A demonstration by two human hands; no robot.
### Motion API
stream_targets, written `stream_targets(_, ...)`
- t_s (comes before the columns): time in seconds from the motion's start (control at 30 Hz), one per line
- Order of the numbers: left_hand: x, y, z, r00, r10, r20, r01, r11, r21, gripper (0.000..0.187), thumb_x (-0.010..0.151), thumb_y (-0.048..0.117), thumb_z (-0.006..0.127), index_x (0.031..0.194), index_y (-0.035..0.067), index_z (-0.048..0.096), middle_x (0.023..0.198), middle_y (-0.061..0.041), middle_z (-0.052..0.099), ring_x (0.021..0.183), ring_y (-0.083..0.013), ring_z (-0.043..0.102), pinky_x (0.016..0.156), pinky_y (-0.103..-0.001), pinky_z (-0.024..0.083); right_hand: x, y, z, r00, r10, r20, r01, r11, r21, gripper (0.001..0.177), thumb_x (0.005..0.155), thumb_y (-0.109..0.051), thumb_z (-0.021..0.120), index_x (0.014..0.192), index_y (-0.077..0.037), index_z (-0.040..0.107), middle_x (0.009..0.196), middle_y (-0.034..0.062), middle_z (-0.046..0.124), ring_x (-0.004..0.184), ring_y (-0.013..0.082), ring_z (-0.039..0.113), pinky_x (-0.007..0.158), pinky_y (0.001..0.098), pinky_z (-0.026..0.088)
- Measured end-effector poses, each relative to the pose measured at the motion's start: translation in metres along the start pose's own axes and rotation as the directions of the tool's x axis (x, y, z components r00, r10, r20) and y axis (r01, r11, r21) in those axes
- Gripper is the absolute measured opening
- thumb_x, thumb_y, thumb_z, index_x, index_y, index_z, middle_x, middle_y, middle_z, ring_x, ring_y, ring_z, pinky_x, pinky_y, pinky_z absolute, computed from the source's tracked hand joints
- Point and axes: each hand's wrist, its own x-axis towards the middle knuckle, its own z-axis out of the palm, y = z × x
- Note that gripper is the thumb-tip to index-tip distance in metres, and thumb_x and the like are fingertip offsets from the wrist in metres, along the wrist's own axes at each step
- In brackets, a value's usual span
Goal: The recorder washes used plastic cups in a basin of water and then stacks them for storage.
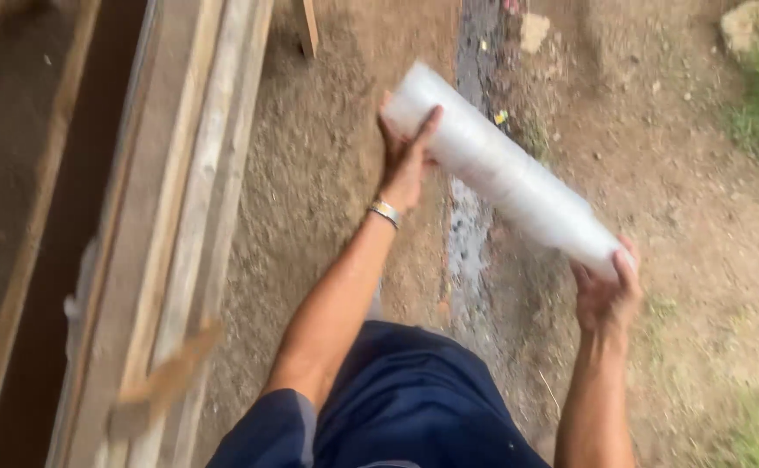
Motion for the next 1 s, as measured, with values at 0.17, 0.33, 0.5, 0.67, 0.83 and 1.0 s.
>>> stream_targets(0.17,0.113,0.006,0.055,0.979,-0.178,0.097,0.187,0.979,-0.087,0.102,0.073,0.064,0.074,0.151,0.032,0.017,0.148,-0.008,0.038,0.121,-0.0298,0.054,0.074,-0.049,0.058,0.067,0.013,0.026,0.991,-0.060,-0.118,0.080,0.980,0.180,0.050,0.096,-0.033,0.068,0.142,-0.016,0.054,0.134,0.0087,0.062,0.122,0.0304,0.063,0.095,0.0459,0.054)
stream_targets(0.33,0.202,-0.022,0.117,0.978,-0.086,0.189,0.095,0.995,-0.036,0.095,0.085,0.065,0.073,0.155,0.017,0.031,0.144,-0.018,0.048,0.122,-0.0280,0.053,0.086,-0.037,0.047,0.109,0.023,0.019,0.976,-0.161,-0.149,0.201,0.930,0.309,0.039,0.115,-0.037,0.059,0.135,-0.005,0.054,0.138,0.0114,0.059,0.130,0.0288,0.059,0.110,0.0431,0.050)
stream_targets(0.5,0.296,0.009,0.134,0.974,-0.075,0.216,0.073,0.997,0.014,0.104,0.083,0.067,0.074,0.158,0.011,0.026,0.149,-0.016,0.045,0.134,-0.0247,0.048,0.106,-0.040,0.046,0.208,0.049,0.015,0.986,-0.126,-0.109,0.151,0.952,0.265,0.042,0.115,-0.041,0.055,0.135,-0.004,0.053,0.148,0.0124,0.059,0.139,0.0286,0.058,0.116,0.0444,0.050)
stream_targets(0.67,0.407,0.011,0.138,0.965,-0.165,0.203,0.163,0.986,0.028,0.110,0.077,0.067,0.074,0.157,0.012,0.024,0.146,-0.019,0.045,0.130,-0.0271,0.051,0.098,-0.043,0.050,0.364,0.071,0.046,0.990,-0.052,-0.130,0.085,0.961,0.263,0.048,0.112,-0.046,0.056,0.136,-0.005,0.059,0.145,0.0128,0.065,0.134,0.0309,0.063,0.104,0.0436,0.054)
stream_targets(0.83,0.539,0.041,0.131,0.993,-0.096,0.064,0.095,0.995,0.024,0.117,0.068,0.060,0.084,0.155,0.014,0.019,0.145,-0.017,0.043,0.127,-0.0302,0.052,0.085,-0.049,0.055,0.520,0.053,0.153,0.996,-0.007,-0.094,0.029,0.971,0.236,0.039,0.115,-0.046,0.064,0.129,-0.009,0.059,0.139,0.0084,0.065,0.126,0.0284,0.064,0.099,0.0440,0.055)
stream_targets(1.0,0.647,0.081,0.105,0.987,-0.047,-0.154,0.034,0.996,-0.084,0.115,0.070,0.060,0.078,0.155,0.020,0.014,0.150,-0.017,0.037,0.131,-0.0328,0.050,0.091,-0.055,0.057,0.640,0.008,0.316,1.000,0.025,-0.002,-0.024,0.996,0.089,0.039,0.108,-0.046,0.066,0.128,-0.013,0.058,0.132,0.0054,0.063,0.121,0.0266,0.064,0.094,0.0423,0.054)
